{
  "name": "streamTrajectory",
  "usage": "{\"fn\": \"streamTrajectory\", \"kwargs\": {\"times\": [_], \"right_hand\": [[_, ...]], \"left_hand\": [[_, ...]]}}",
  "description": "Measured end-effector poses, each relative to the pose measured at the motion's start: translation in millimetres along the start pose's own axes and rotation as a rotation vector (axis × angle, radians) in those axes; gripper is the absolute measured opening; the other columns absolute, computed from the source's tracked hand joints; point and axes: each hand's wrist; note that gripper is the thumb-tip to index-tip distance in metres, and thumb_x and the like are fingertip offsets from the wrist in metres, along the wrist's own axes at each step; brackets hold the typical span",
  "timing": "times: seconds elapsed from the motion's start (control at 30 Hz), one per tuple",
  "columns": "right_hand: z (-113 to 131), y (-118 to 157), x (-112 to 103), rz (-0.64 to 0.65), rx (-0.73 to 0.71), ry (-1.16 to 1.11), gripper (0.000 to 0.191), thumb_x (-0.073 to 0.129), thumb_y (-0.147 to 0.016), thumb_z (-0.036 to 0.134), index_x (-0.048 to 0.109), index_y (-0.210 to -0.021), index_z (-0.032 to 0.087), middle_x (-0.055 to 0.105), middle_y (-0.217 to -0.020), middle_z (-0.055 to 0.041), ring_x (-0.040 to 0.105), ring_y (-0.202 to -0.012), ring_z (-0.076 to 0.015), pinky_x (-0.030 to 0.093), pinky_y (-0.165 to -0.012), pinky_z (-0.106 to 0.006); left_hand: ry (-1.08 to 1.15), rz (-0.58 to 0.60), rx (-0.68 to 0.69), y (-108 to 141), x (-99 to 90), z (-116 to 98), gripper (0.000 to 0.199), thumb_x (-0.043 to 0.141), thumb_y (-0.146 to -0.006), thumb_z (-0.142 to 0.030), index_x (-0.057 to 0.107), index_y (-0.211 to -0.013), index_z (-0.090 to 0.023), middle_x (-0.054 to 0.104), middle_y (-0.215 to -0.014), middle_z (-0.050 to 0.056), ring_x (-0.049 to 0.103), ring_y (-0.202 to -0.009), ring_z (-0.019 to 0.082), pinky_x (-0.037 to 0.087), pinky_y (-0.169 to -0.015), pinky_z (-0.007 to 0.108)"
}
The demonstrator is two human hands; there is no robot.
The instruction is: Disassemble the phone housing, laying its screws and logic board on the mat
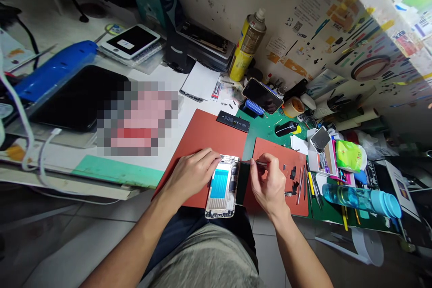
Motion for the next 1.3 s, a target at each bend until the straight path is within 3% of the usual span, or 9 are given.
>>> {"fn": "streamTrajectory", "kwargs": {"times": [0.1,0.3,0.5,0.73,0.93,1.13,1.3], "right_hand": [[1,-4,-2,0.049,-0.056,0.066,0.005,0.057,-0.108,0.020,0.054,-0.112,0.022,0.066,-0.080,-0.0014,0.064,-0.062,-0.0152,0.049,-0.056,-0.027],[3,-17,-6,0.220,-0.157,0.097,0.004,0.052,-0.107,0.019,0.054,-0.109,0.022,0.070,-0.088,-0.0058,0.070,-0.077,-0.0207,0.053,-0.066,-0.032],[0,-19,-6,0.187,-0.127,0.155,0.009,0.055,-0.110,0.023,0.051,-0.102,0.024,0.067,-0.074,-0.0002,0.062,-0.061,-0.0168,0.044,-0.057,-0.030],[2,-20,-15,0.274,-0.188,0.146,0.005,0.054,-0.108,0.018,0.052,-0.111,0.022,0.072,-0.090,-0.0066,0.071,-0.077,-0.0211,0.051,-0.065,-0.032],[-2,-22,-10,0.213,-0.253,0.211,0.010,0.055,-0.111,0.022,0.050,-0.103,0.024,0.065,-0.076,-0.0008,0.060,-0.062,-0.0181,0.044,-0.058,-0.031],[0,-32,-10,0.316,-0.247,0.138,0.007,0.052,-0.108,0.020,0.048,-0.105,0.024,0.068,-0.089,-0.0057,0.066,-0.075,-0.0207,0.048,-0.064,-0.032],[-1,-33,-9,0.217,-0.257,0.160,0.010,0.054,-0.108,0.020,0.048,-0.102,0.024,0.061,-0.076,0.0002,0.060,-0.063,-0.0175,0.044,-0.058,-0.030]], "left_hand": [[-0.001,0.003,0.001,0,0.0,0,0.026,0.045,-0.114,-0.026,0.068,-0.103,-0.021,0.070,-0.091,0.003,0.069,-0.081,0.018,0.048,-0.068,0.032],[-0.009,-0.005,0.000,0,0.3,-1,0.026,0.045,-0.113,-0.027,0.068,-0.103,-0.020,0.070,-0.090,0.003,0.069,-0.080,0.018,0.048,-0.067,0.032],[-0.009,-0.015,0.003,0,-0.2,-2,0.024,0.047,-0.113,-0.025,0.068,-0.104,-0.020,0.071,-0.091,0.002,0.070,-0.079,0.018,0.048,-0.067,0.032],[-0.016,-0.027,0.018,0,1.3,-1,0.022,0.049,-0.112,-0.024,0.069,-0.103,-0.020,0.071,-0.089,0.002,0.068,-0.078,0.017,0.046,-0.065,0.032],[-0.029,-0.039,0.031,0,0.3,-3,0.024,0.048,-0.113,-0.023,0.069,-0.101,-0.020,0.071,-0.088,0.002,0.068,-0.077,0.017,0.045,-0.064,0.032],[-0.042,-0.051,0.041,-1,-0.7,-4,0.025,0.048,-0.112,-0.022,0.068,-0.097,-0.020,0.067,-0.083,0.001,0.066,-0.072,0.018,0.043,-0.061,0.034],[-0.047,-0.064,0.046,-1,0.7,-3,0.024,0.047,-0.113,-0.023,0.068,-0.101,-0.020,0.069,-0.086,0.001,0.067,-0.073,0.017,0.042,-0.060,0.033]]}}
Point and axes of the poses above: each hand's wrist, its own y-axis away from the middle knuckle, its own x-axis out of the palm, z = x × y
